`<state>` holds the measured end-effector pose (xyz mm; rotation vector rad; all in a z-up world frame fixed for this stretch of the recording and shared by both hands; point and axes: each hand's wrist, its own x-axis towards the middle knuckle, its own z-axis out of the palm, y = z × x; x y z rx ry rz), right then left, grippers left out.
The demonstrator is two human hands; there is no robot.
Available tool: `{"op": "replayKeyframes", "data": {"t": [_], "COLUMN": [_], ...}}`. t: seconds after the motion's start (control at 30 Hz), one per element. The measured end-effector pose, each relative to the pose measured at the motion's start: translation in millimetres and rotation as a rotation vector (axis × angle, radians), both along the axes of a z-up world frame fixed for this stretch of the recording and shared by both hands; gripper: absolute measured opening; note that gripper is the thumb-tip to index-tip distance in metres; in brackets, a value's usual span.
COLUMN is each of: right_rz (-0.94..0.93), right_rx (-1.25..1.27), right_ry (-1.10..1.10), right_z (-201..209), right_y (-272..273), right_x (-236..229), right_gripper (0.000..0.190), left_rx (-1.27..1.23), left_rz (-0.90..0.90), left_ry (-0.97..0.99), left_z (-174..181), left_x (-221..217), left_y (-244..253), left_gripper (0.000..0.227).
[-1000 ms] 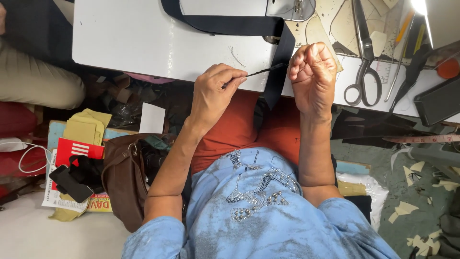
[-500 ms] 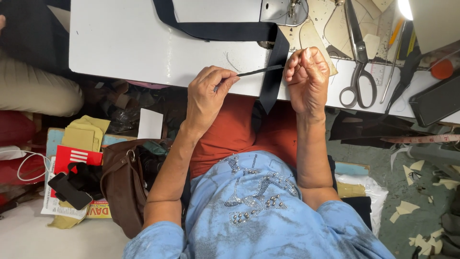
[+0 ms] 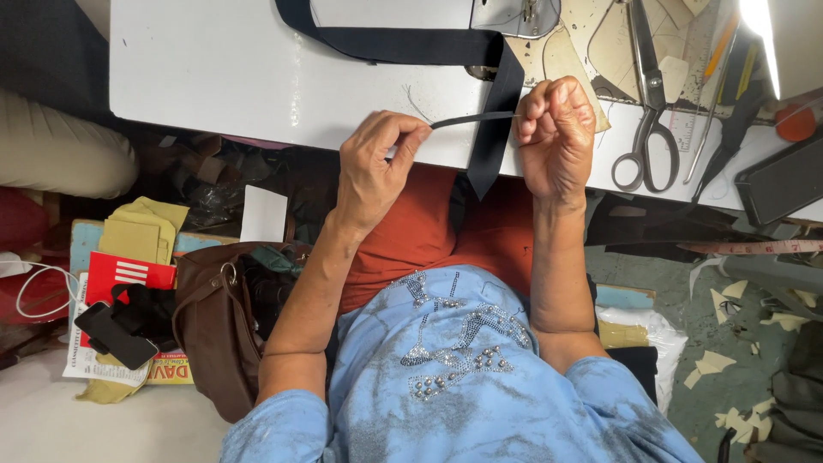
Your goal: The person is using scissors to trim excess threads from a black fabric strap at a sewing workstation.
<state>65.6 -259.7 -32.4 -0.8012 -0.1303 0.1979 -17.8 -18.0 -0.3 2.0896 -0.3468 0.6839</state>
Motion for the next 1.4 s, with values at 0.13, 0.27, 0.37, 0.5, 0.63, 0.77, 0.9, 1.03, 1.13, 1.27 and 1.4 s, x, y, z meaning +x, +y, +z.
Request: {"op": "replayKeyframes", "data": {"t": [0.13,0.27,0.37,0.5,0.63,0.77,0.9,1.03,1.13,1.27,1.4], "right_rz": [0.046,0.066,0.091,0.104,0.107,0.123,0.120,0.099,0.101,0.100,0.059], "right_rx": [0.087,0.093,0.145,0.151,0.141,0.160,0.115,0.031,0.004,0.023,-0.038], "right_ry": [-0.005,-0.015,0.012,0.026,0.009,0.006,-0.023,-0.061,-0.057,-0.105,-0.162], "right_z": [-6.3,-7.2,-10.4,-11.6,-8.7,-11.2,-8.4,-2.5,-3.6,0.3,7.1], "right_y": [-4.4,-6.3,-9.9,-10.9,-9.7,-10.8,-7.7,-2.6,-2.9,-0.2,4.1], "right_x": [2.2,2.7,3.2,3.5,2.5,3.9,0.9,-2.3,-2.9,-1.7,-4.0], "right_gripper": [0.017,0.018,0.015,0.015,0.016,0.019,0.019,0.024,0.024,0.020,0.023], "left_rx": [-0.340,-0.533,-0.469,-0.326,-0.310,-0.275,-0.037,-0.078,-0.034,-0.013,0.069], "left_rz": [-0.070,-0.129,-0.114,-0.095,-0.060,-0.038,0.104,0.076,0.078,0.066,0.091], "left_ry": [0.292,0.403,0.368,0.289,0.288,0.257,0.181,0.180,0.161,0.147,0.160], "left_z": [14.5,9.0,2.0,-5.2,-4.2,-5.7,-12.6,-8.4,-9.8,-12.5,-14.0], "left_x": [-5.9,0.1,6.2,10.7,13.8,16.7,19.5,18.3,15.5,13.1,8.6], "left_y": [-12.0,-16.5,-17.3,-19.0,-20.6,-18.0,-13.9,-8.0,-4.3,-0.5,1.0], "left_gripper": [0.009,0.005,0.011,0.014,0.007,0.011,0.008,0.006,0.009,0.008,0.008]}}
